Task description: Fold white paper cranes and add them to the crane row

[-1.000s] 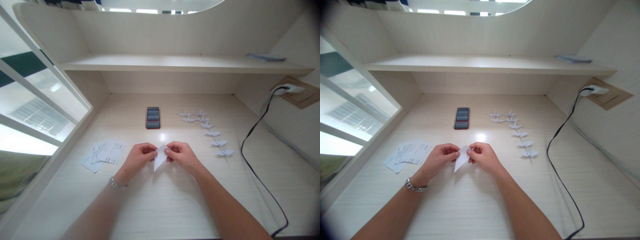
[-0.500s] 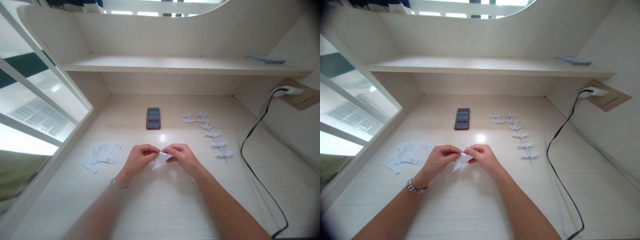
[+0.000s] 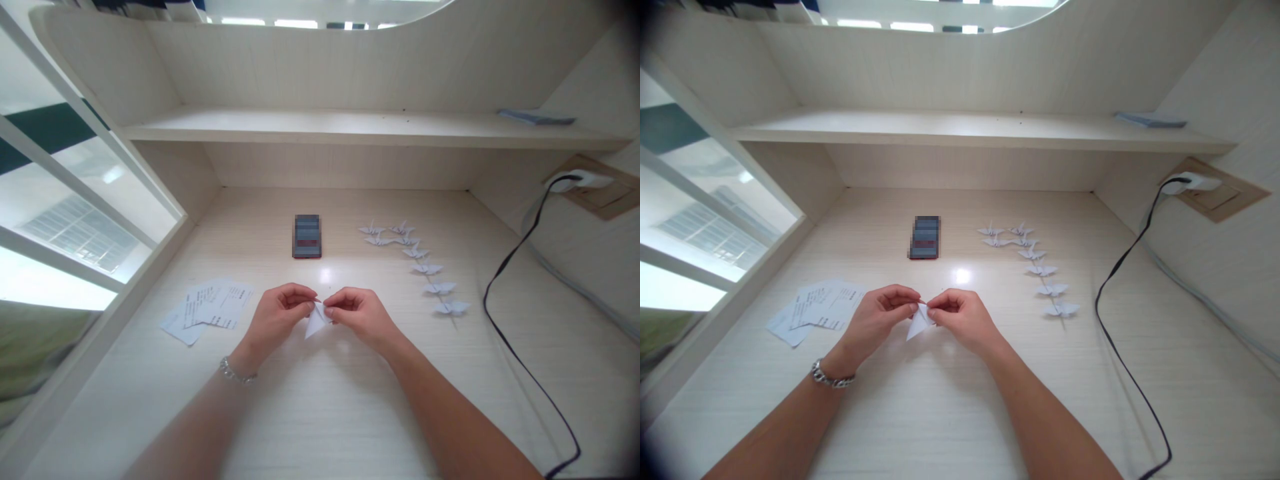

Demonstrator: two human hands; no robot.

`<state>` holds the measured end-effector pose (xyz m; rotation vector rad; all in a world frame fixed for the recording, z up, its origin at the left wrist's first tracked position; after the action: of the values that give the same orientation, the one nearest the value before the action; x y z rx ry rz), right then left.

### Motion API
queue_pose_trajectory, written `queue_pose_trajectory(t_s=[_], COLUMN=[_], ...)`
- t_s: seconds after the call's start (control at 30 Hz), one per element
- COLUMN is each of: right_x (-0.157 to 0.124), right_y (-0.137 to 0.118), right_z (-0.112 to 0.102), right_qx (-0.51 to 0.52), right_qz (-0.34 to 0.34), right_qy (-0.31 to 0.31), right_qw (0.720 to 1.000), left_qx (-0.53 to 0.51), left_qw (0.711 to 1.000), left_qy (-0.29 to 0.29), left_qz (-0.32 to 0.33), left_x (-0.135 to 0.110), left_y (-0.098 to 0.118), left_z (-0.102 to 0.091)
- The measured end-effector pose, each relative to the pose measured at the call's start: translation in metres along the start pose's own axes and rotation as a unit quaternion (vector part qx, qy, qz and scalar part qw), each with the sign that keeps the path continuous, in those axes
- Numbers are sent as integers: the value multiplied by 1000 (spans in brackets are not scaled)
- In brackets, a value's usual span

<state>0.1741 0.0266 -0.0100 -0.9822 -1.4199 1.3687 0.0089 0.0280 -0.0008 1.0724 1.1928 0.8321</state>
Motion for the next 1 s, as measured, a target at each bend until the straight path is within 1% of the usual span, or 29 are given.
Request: queue_pose_trajectory(t_s=[0.13,0.23,0.33,0.6,0.8,0.93,1.0], right_x=[-1,-1,-1,0,1,0,0], right_y=[-1,-2,-1,2,0,1,1], right_z=[-1,1,3,5,6,6,6], right_qx=[-26,-28,-6,30,37,40,42], right_qz=[-17,-23,-11,25,28,27,26], right_qy=[11,10,3,7,19,24,26], right_qw=[999,999,1000,999,999,999,998], left_qx=[-17,-1,6,-12,-26,-14,-13], left_qw=[1000,1000,999,999,998,997,998], left_qy=[-4,13,32,49,60,72,66], left_qz=[-7,-2,-6,-9,-5,0,0], left_x=[-1,-1,0,2,1,1,1], left_y=[0,-1,-4,-5,-6,-6,-7], left_z=[2,3,3,3,5,5,6])
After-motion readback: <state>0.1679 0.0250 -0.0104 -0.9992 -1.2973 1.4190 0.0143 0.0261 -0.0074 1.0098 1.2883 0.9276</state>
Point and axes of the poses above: each hand's wrist, its own x-axis towards the middle knuckle, its own z-axis out of the palm, y = z × x, the point moved 3 cm from there along x, towards the middle knuckle, and after that the axes turned 11 degrees about -z, right-handed, at the moved point
